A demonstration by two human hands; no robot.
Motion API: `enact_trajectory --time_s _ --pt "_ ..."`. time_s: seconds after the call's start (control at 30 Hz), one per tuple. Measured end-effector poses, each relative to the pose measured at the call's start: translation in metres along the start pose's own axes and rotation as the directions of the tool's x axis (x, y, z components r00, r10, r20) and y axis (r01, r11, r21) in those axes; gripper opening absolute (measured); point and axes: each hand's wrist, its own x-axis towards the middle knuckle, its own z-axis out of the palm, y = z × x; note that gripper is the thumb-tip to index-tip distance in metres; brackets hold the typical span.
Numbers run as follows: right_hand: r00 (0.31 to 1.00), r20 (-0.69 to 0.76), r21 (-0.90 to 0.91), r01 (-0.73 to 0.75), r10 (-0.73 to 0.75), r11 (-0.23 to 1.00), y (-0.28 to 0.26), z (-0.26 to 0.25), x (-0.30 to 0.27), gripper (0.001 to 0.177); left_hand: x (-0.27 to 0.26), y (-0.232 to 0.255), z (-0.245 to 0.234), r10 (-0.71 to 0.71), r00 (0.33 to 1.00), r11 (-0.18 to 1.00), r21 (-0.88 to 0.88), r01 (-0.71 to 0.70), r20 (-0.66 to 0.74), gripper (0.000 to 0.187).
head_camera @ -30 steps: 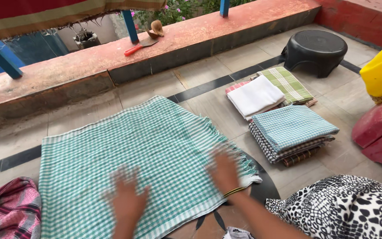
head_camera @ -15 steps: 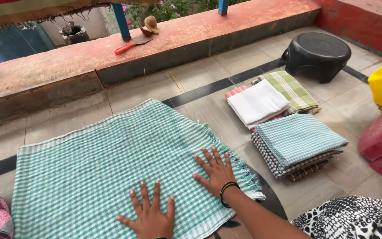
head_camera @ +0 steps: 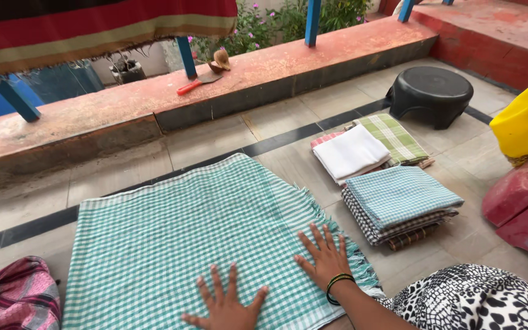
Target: The person folds a green and white checkered towel by hand on a tiled floor. They smooth the fabric, fold it in half, and then fold it again into a smaller rectangle.
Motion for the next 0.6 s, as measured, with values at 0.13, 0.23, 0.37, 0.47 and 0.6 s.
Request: enact_trajectory --time_s 0.13,0.23,0.37,0.47,0.6 --pt "0.986 -0.061 0.144 -0.145 0.155 0.979 0.004 0.008 0.018 0.073 0.012 -0.019 -0.004 -0.38 0.923 0.925 -0.003 0.381 0.057 0.094" --pt "0.939 -0.341 0.172 0.011 0.049 0.985 -0.012 0.023 0.044 0.066 0.029 -0.028 0.011 -0.287 0.951 0.948 0.179 0.264 0.116 0.082" --pt "0.747 -0.449 0.369 0.654 -0.49 0.66 -0.074 0.057 0.056 0.059 0.053 -0.017 0.045 0.21 0.977 0.9 -0.399 -0.176 0.043 0.059" --pt "0.677 -0.391 0.041 0.69 -0.624 0.723 -0.095 0.062 0.072 0.064 0.067 -0.009 0.062 0.238 0.884 0.944 -0.117 -0.307 -0.402 0.061" --pt "0.485 -0.69 -0.351 0.427 -0.538 0.834 -0.081 0.044 0.108 0.071 0.059 -0.003 0.057 0.093 0.953 0.95 -0.261 -0.171 -0.287 0.062"
